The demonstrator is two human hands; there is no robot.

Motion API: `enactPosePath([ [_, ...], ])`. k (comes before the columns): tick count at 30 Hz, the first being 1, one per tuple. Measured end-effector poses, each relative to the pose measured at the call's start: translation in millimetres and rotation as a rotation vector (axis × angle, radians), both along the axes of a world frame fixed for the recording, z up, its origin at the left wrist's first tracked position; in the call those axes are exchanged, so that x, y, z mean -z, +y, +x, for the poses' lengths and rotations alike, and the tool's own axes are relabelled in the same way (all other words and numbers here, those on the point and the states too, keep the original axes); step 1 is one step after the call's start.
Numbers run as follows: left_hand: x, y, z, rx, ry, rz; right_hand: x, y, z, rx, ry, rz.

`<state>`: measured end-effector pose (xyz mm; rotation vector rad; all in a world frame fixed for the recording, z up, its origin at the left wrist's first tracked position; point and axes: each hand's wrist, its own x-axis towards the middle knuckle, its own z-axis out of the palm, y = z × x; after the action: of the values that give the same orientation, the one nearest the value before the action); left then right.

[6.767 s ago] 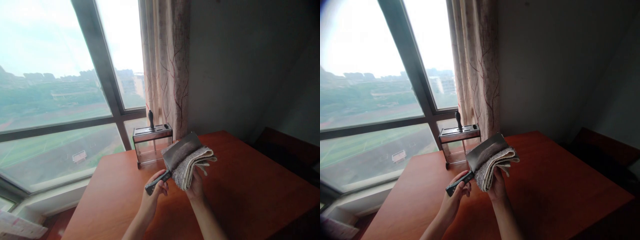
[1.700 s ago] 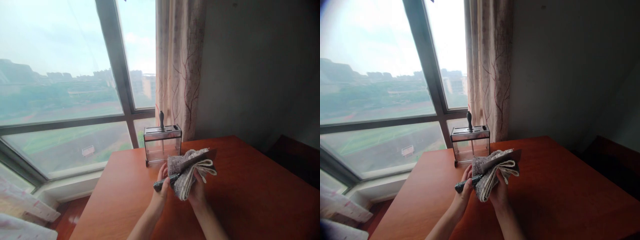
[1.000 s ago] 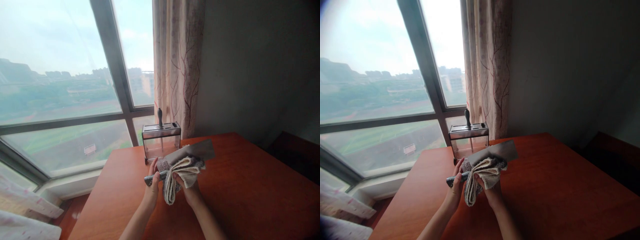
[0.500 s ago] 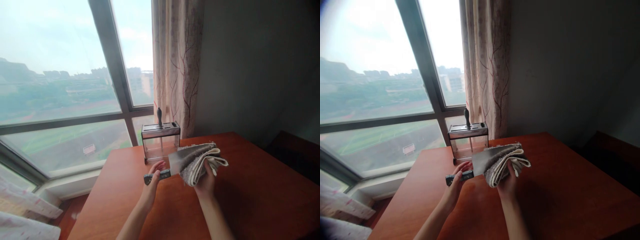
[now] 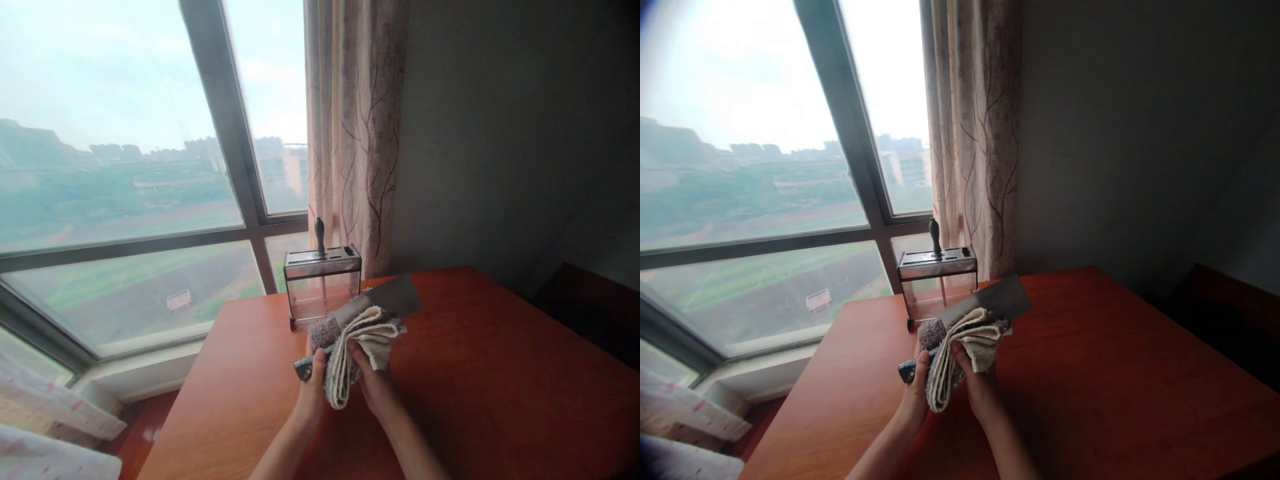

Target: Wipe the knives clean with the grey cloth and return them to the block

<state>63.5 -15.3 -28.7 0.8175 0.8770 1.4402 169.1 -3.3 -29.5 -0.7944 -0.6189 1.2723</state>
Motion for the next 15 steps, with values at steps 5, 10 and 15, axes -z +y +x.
enactPosePath([
  [5, -9.7, 5.5, -4.7, 0.058, 0.082, 0.098, -5.7, 9.8, 13.3, 0.056, 0.124, -0.021],
  [10, -17.8, 8.1, -17.0, 0.082, 0.163, 0.045, -8.0, 23.3, 38.8, 0.161, 0.279, -0.07],
  [15, -24.3, 9.0, -29.3, 0.169, 0.057, 0.058, -10.7, 28.0, 58.0, 0.236, 0.332, -0.039],
])
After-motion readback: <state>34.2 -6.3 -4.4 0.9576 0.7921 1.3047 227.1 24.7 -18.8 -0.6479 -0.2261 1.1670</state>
